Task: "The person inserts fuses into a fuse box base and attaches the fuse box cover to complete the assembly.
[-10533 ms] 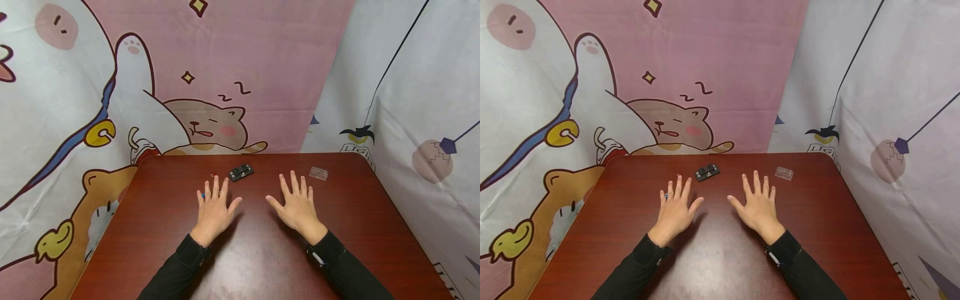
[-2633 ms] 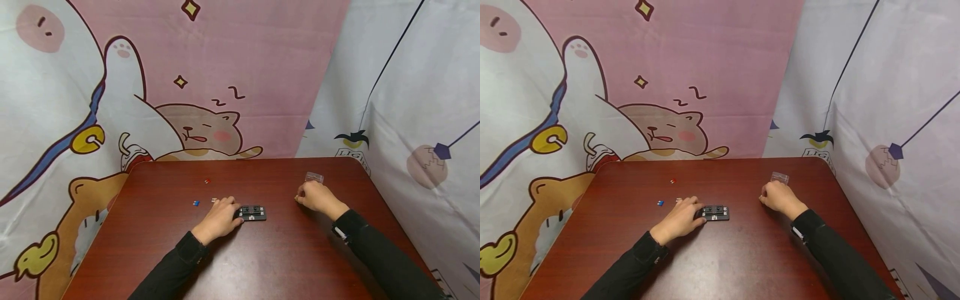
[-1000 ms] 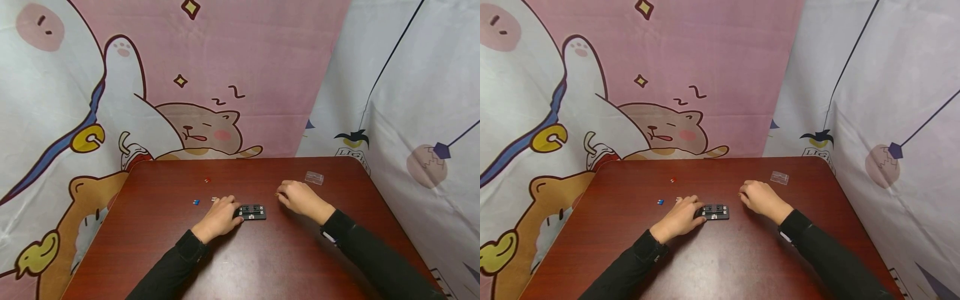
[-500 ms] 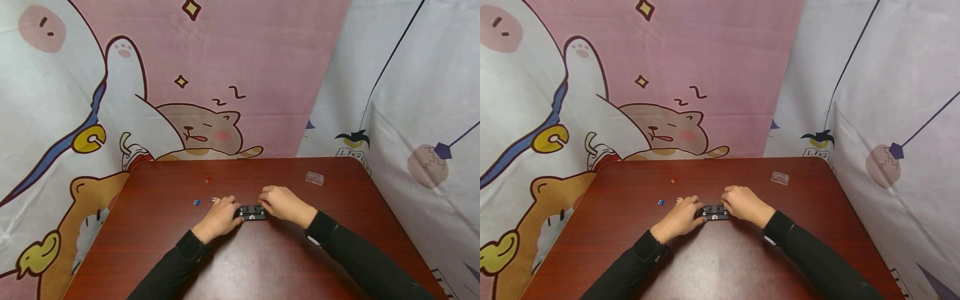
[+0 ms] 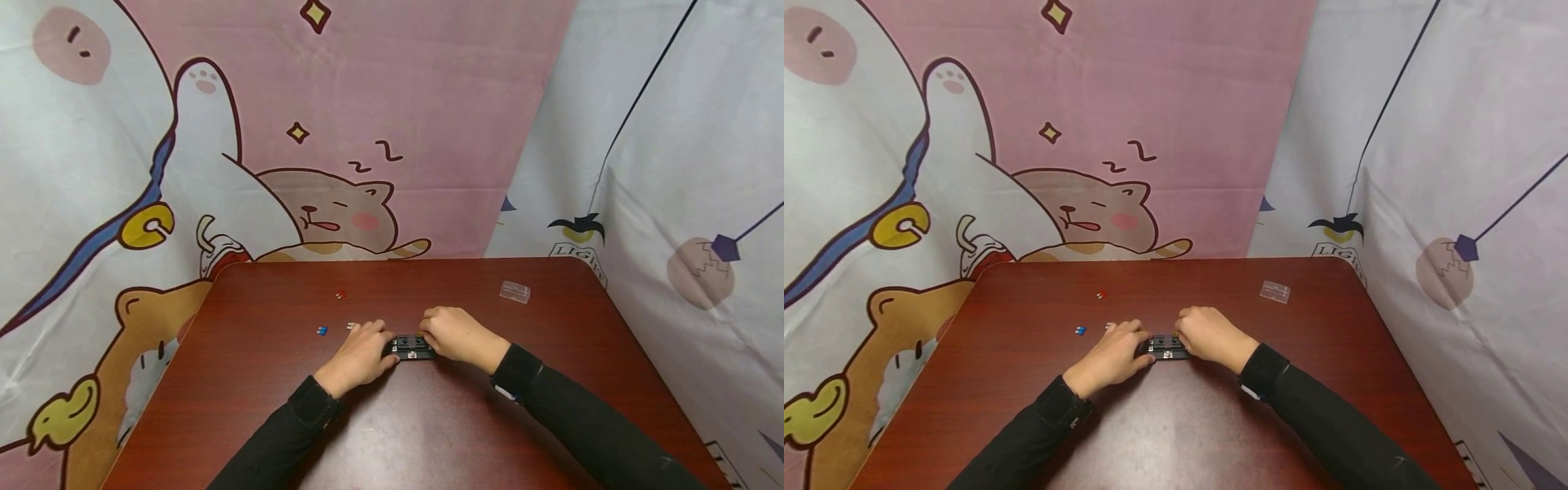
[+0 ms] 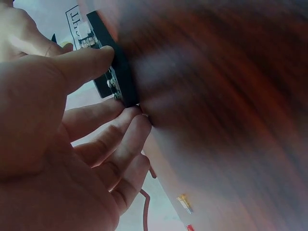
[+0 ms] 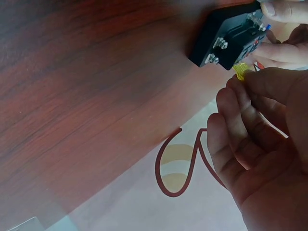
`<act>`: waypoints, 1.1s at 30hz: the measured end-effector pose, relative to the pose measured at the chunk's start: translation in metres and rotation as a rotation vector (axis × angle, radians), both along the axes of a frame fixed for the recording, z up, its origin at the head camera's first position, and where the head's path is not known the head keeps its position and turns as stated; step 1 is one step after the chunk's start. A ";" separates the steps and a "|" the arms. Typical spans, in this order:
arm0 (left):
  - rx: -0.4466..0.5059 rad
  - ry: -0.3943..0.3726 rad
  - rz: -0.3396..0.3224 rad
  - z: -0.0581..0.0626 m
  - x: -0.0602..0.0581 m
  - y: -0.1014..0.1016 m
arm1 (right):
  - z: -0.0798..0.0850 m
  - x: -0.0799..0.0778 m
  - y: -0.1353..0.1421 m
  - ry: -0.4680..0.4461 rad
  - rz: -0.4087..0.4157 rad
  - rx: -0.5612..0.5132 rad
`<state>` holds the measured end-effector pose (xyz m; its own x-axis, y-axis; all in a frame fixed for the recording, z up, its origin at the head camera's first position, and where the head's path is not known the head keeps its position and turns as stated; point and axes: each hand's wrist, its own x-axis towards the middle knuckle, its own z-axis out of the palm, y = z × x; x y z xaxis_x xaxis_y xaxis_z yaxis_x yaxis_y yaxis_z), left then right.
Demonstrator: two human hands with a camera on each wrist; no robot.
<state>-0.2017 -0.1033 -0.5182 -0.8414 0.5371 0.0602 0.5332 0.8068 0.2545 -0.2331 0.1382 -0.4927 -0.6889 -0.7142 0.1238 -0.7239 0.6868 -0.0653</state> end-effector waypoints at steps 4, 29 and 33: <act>-0.007 0.002 0.002 0.000 0.000 0.000 | 0.000 0.001 -0.002 0.012 0.010 -0.008; -0.006 0.014 0.001 -0.002 0.000 -0.001 | 0.000 0.001 -0.004 0.042 0.013 -0.012; -0.002 0.009 0.002 -0.001 0.000 -0.001 | 0.001 0.000 -0.003 0.032 0.006 -0.024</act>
<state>-0.2022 -0.1040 -0.5194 -0.8417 0.5359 0.0663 0.5341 0.8083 0.2479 -0.2334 0.1347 -0.4913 -0.6800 -0.7148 0.1630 -0.7299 0.6811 -0.0580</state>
